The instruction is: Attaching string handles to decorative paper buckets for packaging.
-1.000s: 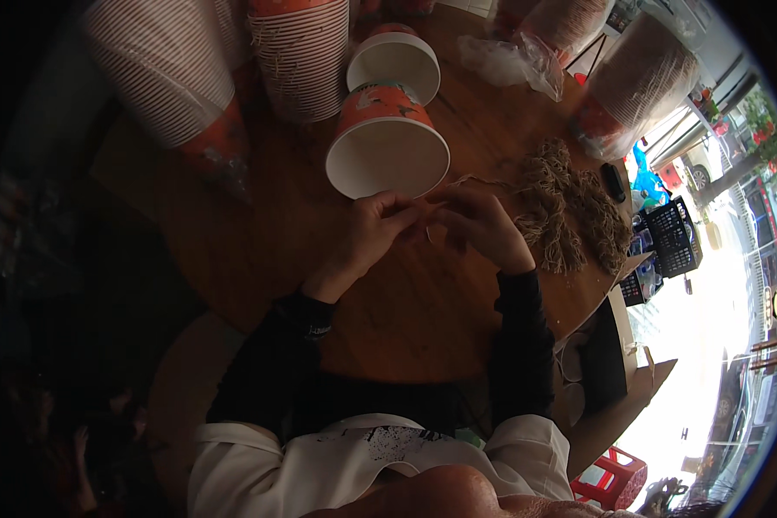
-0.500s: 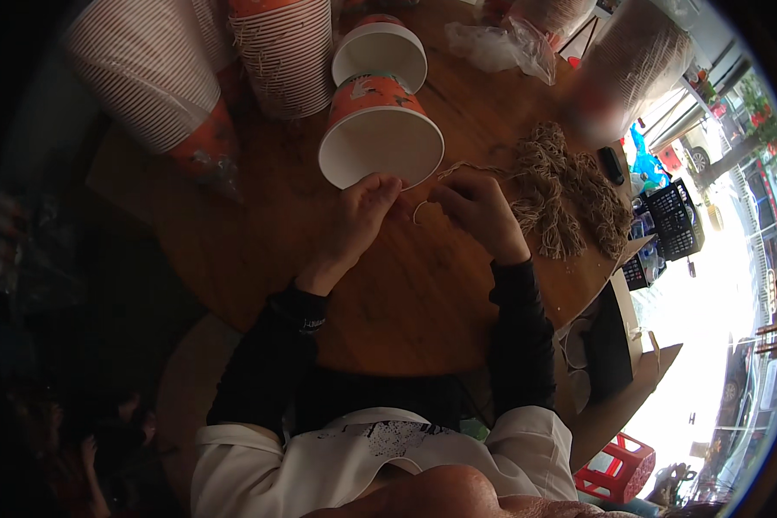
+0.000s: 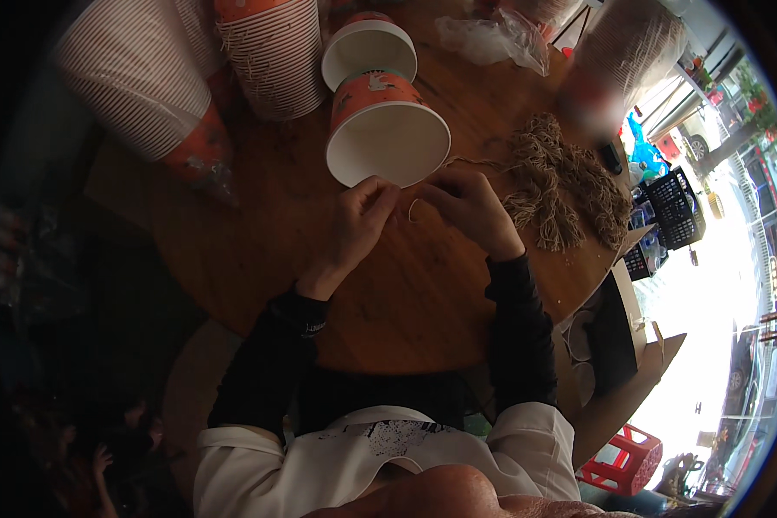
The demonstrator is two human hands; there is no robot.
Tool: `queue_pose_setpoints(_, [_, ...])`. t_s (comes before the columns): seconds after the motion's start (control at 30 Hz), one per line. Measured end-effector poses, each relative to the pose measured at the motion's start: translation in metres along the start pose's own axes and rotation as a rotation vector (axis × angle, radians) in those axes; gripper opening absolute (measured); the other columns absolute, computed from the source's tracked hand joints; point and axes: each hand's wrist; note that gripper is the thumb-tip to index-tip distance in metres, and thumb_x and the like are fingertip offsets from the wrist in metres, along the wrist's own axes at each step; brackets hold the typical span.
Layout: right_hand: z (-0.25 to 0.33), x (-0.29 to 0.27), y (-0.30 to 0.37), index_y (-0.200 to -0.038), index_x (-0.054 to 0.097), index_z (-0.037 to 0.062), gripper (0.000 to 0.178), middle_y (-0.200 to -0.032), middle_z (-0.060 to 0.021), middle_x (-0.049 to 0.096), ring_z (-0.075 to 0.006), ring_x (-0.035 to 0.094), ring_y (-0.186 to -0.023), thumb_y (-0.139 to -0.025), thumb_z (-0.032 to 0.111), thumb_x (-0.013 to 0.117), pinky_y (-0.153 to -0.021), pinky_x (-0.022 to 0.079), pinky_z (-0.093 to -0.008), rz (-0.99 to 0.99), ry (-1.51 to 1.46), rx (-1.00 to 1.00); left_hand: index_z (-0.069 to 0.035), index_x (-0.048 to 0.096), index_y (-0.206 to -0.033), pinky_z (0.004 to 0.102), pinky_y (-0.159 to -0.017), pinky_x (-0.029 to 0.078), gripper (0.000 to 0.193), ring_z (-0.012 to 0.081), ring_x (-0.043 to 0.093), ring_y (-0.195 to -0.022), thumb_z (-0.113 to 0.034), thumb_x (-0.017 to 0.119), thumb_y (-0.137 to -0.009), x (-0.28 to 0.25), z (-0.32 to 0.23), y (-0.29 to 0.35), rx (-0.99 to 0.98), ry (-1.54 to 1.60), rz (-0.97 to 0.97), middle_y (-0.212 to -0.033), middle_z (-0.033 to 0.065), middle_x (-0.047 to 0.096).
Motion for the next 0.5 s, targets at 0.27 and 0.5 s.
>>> queue_pose_setpoints(0.27, [-0.005, 0.000, -0.002, -0.090, 0.067, -0.0031, 0.016, -0.078, -0.0054, 0.068, -0.0082, 0.061, -0.070, -0.087, 0.012, 0.066, -0.066, 0.049, -0.0257, -0.001, 0.012, -0.041, -0.001, 0.058, -0.092, 0.0208, -0.060, 0.042, 0.012, 0.0051, 0.052, -0.069, -0.011, 0.054, -0.098, 0.000, 0.010, 0.000, 0.118, -0.080, -0.011, -0.077, -0.0010, 0.057])
queue_pose_setpoints(0.5, [-0.013, -0.015, -0.003, -0.087, 0.066, -0.0016, 0.013, -0.075, -0.0072, 0.066, -0.0110, 0.060, -0.066, -0.086, 0.011, 0.065, -0.061, 0.048, -0.0279, -0.233, 0.265, -0.182, -0.003, 0.051, -0.120, 0.0273, -0.082, 0.048, 0.030, 0.0157, 0.056, -0.101, -0.008, 0.060, -0.092, 0.006, 0.014, -0.004, 0.195, -0.331, 0.045, -0.107, 0.0072, 0.058])
Point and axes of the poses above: each hand's wrist, its own y-axis away from the middle knuckle, its own x-axis out of the palm, z = x × y
